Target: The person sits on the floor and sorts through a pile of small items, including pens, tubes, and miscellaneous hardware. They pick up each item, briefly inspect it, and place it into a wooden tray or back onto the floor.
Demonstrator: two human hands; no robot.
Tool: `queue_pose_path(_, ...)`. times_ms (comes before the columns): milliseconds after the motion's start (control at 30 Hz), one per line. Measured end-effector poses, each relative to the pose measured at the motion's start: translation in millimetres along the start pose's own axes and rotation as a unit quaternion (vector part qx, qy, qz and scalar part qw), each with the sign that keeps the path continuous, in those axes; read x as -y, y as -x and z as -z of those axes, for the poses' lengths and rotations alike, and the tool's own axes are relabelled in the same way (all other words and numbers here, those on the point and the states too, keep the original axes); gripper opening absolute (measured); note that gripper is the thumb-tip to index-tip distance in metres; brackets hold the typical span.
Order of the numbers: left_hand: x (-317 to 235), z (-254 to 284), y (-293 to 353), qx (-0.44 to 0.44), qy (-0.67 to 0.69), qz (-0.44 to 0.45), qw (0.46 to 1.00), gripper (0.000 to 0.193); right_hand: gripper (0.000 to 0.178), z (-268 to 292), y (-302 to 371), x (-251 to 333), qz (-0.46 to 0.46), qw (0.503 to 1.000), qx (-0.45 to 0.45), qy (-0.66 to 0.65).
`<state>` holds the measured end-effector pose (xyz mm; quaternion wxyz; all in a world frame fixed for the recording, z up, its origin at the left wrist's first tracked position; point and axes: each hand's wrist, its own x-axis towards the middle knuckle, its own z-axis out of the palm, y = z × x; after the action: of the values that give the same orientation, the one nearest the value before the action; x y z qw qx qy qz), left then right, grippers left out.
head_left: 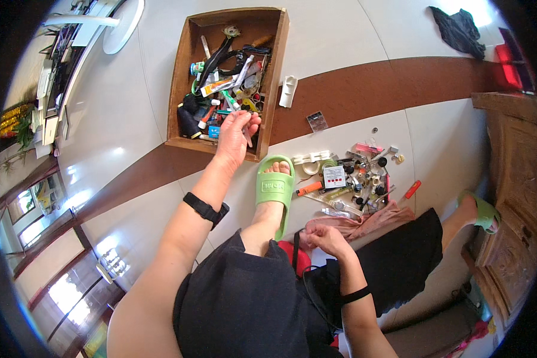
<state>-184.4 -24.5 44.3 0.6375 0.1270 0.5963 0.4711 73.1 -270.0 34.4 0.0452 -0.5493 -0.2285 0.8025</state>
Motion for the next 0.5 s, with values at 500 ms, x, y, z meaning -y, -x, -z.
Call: queue_pose_path(500, -3.1, 1.4, -31.8, 0.021, 0.0, 0.019, 1.0, 0.009, 0.023, 53.9, -3.0, -1.4, 0.078, 0.966, -0.241, 0.056)
